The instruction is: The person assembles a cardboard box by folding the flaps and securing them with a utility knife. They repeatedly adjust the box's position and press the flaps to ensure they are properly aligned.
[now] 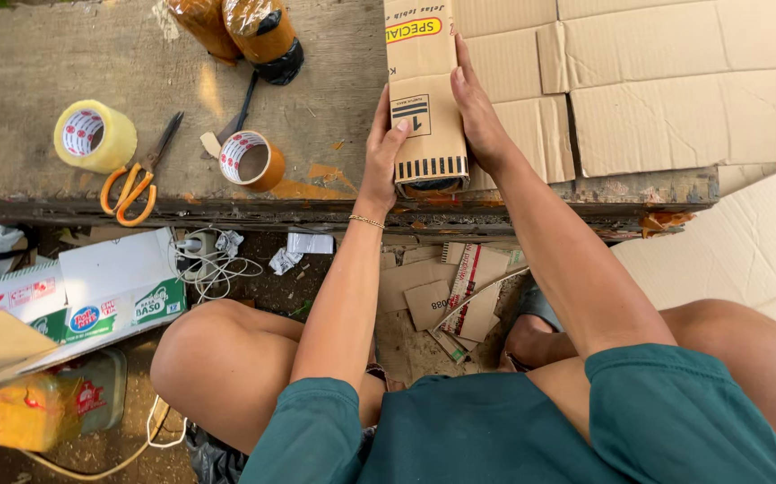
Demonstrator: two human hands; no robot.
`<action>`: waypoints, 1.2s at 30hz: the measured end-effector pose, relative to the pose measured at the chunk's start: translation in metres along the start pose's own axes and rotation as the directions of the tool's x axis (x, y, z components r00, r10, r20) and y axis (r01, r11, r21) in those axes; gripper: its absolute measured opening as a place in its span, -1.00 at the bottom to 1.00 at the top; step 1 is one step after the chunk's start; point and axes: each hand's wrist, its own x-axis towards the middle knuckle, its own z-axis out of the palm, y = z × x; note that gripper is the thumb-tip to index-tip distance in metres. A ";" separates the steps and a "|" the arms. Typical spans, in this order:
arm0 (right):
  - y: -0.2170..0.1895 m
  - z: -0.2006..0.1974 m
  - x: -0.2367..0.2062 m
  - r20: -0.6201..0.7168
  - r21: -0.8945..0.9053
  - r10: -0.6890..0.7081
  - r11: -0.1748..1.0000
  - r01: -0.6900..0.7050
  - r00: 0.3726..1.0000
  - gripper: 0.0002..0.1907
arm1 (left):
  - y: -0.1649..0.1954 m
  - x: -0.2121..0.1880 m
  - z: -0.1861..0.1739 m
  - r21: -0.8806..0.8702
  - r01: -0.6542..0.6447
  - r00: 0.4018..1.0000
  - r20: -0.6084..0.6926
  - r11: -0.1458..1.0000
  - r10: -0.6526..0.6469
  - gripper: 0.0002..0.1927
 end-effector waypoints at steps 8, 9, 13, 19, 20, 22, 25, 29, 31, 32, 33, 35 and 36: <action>0.023 -0.017 -0.010 0.032 -0.005 0.129 0.992 -0.129 0.991 -0.32 | 0.066 0.002 0.020 0.864 -0.296 0.954 0.248 0.408 0.167 -0.23; 0.023 -0.020 -0.016 0.027 -0.016 0.199 0.980 -0.199 0.980 -0.33 | 0.074 0.004 0.034 0.955 -0.224 0.974 0.223 0.195 0.027 -0.33; 0.010 -0.005 -0.066 -0.205 0.079 0.232 0.972 -0.220 0.951 -0.41 | 0.089 -0.010 0.090 0.948 -0.161 0.943 0.066 -0.276 -0.326 -0.33; 0.008 0.029 -0.174 -0.729 0.075 0.065 0.997 -0.015 0.681 -0.72 | 0.092 -0.005 0.108 0.960 -0.164 0.946 0.088 -0.226 -0.312 -0.16; 0.005 0.029 -0.183 -0.726 -0.004 0.022 0.999 -0.036 0.687 -0.73 | 0.090 -0.004 0.108 0.963 -0.155 0.942 0.077 -0.220 -0.326 -0.16; -0.006 0.026 -0.189 -0.722 -0.066 0.044 0.989 -0.133 0.691 -0.74 | 0.088 -0.004 0.106 0.967 -0.135 0.927 0.047 -0.215 -0.371 -0.15; -0.036 0.010 -0.169 -0.631 -0.160 0.125 0.944 -0.287 0.765 -0.70 | 0.090 -0.003 0.106 0.963 -0.120 0.924 0.019 -0.241 -0.383 -0.13; -0.080 -0.023 -0.130 -0.190 -0.670 0.178 0.695 -0.260 0.966 -0.44 | 0.097 0.005 0.105 0.979 -0.088 0.903 0.001 -0.184 -0.430 -0.07; -0.095 -0.033 -0.121 0.025 -0.840 0.402 0.504 -0.199 0.915 -0.17 | 0.095 0.011 0.104 0.975 -0.072 0.888 -0.033 -0.210 -0.459 -0.01; -0.101 -0.035 -0.118 0.092 -0.885 0.589 0.417 -0.205 0.803 -0.02 | 0.094 0.014 0.103 0.969 -0.052 0.876 -0.071 -0.241 -0.476 0.02; -0.104 -0.033 -0.113 0.110 -0.918 0.652 0.356 -0.175 0.750 0.08 | 0.092 0.016 0.102 0.972 -0.036 0.886 -0.075 -0.231 -0.458 0.05; -0.110 -0.032 -0.106 0.098 -0.919 0.694 0.338 -0.202 0.714 0.11 | 0.090 0.019 0.099 0.953 -0.039 0.857 -0.124 -0.301 -0.501 -0.06; -0.113 -0.034 -0.104 0.137 -0.932 0.703 0.331 -0.151 0.698 0.08 | 0.090 0.023 0.099 0.961 -0.017 0.855 -0.130 -0.277 -0.502 -0.02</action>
